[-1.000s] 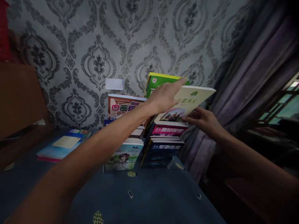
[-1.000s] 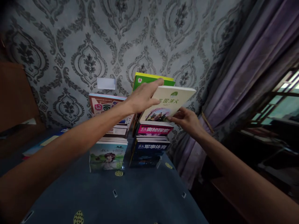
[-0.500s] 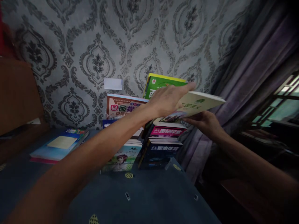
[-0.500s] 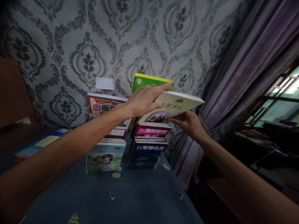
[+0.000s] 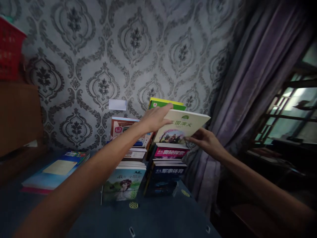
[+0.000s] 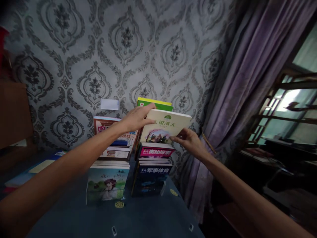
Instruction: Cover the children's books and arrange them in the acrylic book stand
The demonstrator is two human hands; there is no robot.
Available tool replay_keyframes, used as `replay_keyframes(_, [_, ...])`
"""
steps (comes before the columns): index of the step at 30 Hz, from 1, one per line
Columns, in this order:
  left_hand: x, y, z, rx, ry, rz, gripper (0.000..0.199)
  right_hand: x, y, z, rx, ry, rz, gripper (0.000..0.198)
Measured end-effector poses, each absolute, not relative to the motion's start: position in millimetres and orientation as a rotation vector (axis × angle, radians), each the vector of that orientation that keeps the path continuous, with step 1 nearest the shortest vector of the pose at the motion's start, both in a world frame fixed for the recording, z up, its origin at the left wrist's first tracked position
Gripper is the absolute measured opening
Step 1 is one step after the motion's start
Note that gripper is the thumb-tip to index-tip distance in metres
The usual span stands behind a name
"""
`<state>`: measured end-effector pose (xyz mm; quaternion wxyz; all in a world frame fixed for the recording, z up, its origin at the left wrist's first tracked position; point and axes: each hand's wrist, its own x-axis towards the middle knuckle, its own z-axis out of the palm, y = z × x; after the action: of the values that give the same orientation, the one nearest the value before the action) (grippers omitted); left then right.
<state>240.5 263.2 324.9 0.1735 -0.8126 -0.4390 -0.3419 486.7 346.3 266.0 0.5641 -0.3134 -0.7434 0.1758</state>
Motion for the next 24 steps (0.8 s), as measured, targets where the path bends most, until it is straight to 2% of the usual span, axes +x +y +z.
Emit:
replay_keyframes(2, [240,262,327,-2.339,-1.222,-0.942,0.023,488,341,271,-0.721,-1.840,0.595,0.052])
replay_keyframes(5, [242,259,331,-2.358,-1.207,-0.916,0.021,489,336,280,-0.741,-1.845,0.640,0.049])
replay_keyframes(9, [235,247,330,-2.217,-1.319,-0.930,0.044,494,332,293,-0.695,-1.760,0.582,0.047])
replay_keyframes(11, [223,238,325,-2.107,-1.326,-0.841,0.059,499,328,300,-0.669,-1.699,0.536,0.046])
replay_keyframes(13, [205,231,319,-1.987,-1.291,-0.684,0.063,504,321,305,-0.655,-1.654,0.514,0.047])
replay_keyframes(18, [165,218,307,-1.799,-1.390,-0.390,0.042,513,306,309,-0.660,-1.593,0.536,0.043])
replay_keyframes(24, [142,215,297,-1.762,-1.526,-0.358,0.032,522,297,316,-0.625,-1.559,0.492,0.039])
